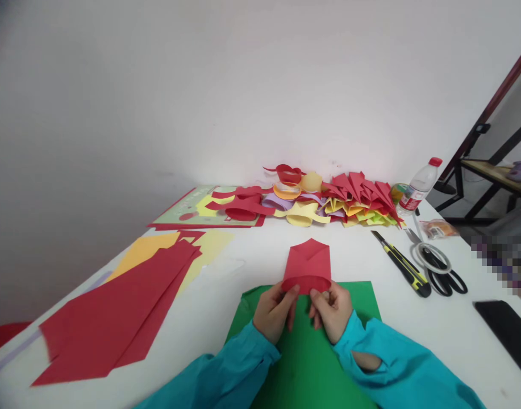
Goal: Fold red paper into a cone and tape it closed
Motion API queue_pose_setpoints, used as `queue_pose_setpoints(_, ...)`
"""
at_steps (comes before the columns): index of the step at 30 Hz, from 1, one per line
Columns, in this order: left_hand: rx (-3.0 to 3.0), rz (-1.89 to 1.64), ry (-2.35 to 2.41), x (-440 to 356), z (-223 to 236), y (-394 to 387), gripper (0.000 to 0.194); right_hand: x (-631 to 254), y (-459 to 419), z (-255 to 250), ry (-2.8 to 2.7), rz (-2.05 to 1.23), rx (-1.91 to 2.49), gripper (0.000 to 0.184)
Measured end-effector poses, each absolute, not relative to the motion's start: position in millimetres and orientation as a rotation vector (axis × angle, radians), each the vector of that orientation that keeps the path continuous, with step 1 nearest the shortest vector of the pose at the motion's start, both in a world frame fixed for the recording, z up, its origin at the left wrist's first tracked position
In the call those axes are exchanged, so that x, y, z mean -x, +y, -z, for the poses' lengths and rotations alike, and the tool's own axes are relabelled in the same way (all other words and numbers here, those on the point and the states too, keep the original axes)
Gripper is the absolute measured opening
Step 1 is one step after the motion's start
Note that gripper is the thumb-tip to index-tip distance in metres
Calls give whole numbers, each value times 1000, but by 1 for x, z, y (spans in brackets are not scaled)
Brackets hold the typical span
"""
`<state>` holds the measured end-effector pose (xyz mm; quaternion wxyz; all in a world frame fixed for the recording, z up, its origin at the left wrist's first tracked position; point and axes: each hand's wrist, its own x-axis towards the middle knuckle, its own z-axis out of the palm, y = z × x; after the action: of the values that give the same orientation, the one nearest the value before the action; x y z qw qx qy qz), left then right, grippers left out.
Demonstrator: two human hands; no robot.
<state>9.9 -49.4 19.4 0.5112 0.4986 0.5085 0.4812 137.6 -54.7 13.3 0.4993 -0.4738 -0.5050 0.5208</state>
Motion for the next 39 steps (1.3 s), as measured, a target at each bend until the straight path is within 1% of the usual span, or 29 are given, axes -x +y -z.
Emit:
queue_pose_setpoints(5, -1219, -1120, 1156, -11, -22, -51, 20, -138, -54, -14, -1334, -1250, 1198, 52)
queue_pose_setpoints(8, -1229, -1108, 1126, -11, -25, -52, 14, -139, -54, -14, -1387, -1263, 1184, 53)
queue_pose_setpoints(16, -1117, -1045, 1158, -12, -26, -54, 26, -138, -56, -9, -1410, -1293, 1244, 55)
queue_pose_setpoints(22, -1098, -1112, 1161, -14, -17, -53, 29, -135, -56, -12, -1331, -1352, 1243, 53)
queue_pose_setpoints(28, -1163, -1110, 1134, -15, -20, -54, 21, -136, -53, -14, -1195, -1416, 1234, 53)
queue_pose_setpoints(34, -1155, -1152, 1224, -12, -21, -57, 20, -137, -54, -12, -1124, -1332, 1197, 44)
queue_pose_setpoints(39, -1178, -1174, 1244, -11, -26, -59, 19, -143, -51, -5, -1115, -1426, 1280, 42)
